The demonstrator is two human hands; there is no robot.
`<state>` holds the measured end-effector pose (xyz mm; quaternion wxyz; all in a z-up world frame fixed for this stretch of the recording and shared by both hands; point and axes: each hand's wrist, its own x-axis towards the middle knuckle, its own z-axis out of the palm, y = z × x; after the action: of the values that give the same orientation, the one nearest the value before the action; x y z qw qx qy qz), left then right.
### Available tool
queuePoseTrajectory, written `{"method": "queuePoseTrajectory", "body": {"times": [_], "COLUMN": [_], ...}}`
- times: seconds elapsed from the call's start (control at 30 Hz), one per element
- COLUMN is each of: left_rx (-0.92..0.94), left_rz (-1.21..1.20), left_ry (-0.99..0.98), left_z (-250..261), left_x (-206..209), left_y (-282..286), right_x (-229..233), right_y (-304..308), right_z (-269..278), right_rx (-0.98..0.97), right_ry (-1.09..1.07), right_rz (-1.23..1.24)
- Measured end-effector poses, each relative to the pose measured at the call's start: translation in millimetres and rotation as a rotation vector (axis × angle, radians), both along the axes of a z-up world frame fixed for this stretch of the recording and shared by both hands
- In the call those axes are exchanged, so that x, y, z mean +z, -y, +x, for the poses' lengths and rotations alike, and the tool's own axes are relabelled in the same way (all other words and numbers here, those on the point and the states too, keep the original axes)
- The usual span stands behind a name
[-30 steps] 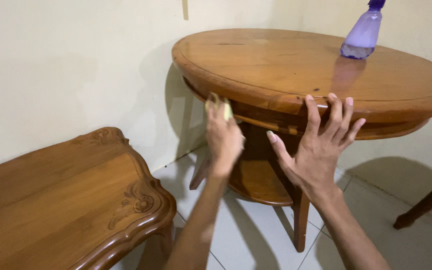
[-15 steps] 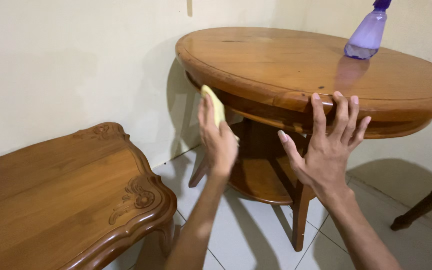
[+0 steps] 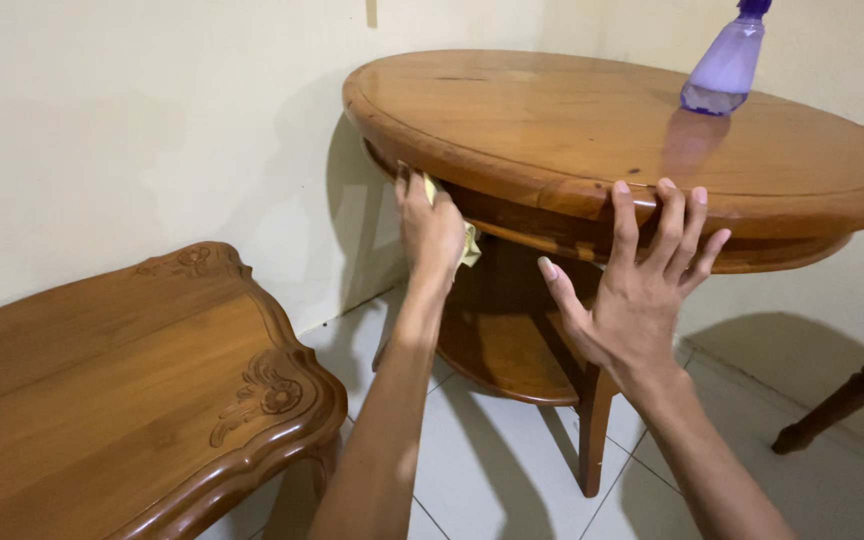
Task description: The person sprays a purple cleaning solution onto a round wooden table and wipes the surface with a yellow cloth. They move around the table, cleaning the top and edges, then wipe the lower shelf and legs.
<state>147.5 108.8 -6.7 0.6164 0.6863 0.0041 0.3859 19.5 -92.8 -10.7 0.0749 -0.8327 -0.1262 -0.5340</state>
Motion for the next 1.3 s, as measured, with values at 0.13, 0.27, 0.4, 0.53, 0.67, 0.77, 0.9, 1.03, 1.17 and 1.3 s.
{"method": "queuePoseTrajectory", "body": {"times": [0.13, 0.27, 0.4, 0.53, 0.67, 0.77, 0.9, 1.03, 1.17, 1.3], "left_rx": [0.106, -0.001, -0.085, 0.001, -0.050, 0.032, 0.108, 0.148, 0.146, 0.139], "left_rz": [0.206, 0.254, 0.337, 0.515, 0.564, 0.522, 0.406, 0.372, 0.268, 0.203], "left_ry": [0.008, -0.113, -0.108, 0.172, 0.024, 0.072, 0.129, 0.080, 0.021, -0.128], "left_z": [-22, -69, -112, -133, -115, -106, -86, -50, -21, 7], "left_x": [-7, 4, 7, -15, -26, -38, -44, -43, -36, -29], "left_y": [17, 35, 50, 56, 41, 29, -3, -37, -57, -75], "right_x": [-1, -1, -2, -3, -3, -2, 7, 22, 36, 36], "right_y": [-3, -4, -3, -2, 1, 1, -10, -26, -52, -77], "right_z": [1, 5, 5, 6, 5, -3, -7, -3, 3, 4], "right_rx": [0.000, -0.016, -0.008, -0.005, -0.003, 0.002, 0.033, 0.036, 0.087, 0.073], "right_ry": [0.005, -0.002, -0.012, 0.002, -0.009, -0.026, -0.014, 0.035, -0.023, -0.006], "right_rz": [0.012, 0.015, 0.027, 0.025, 0.032, 0.047, 0.071, -0.062, -0.143, -0.166]}}
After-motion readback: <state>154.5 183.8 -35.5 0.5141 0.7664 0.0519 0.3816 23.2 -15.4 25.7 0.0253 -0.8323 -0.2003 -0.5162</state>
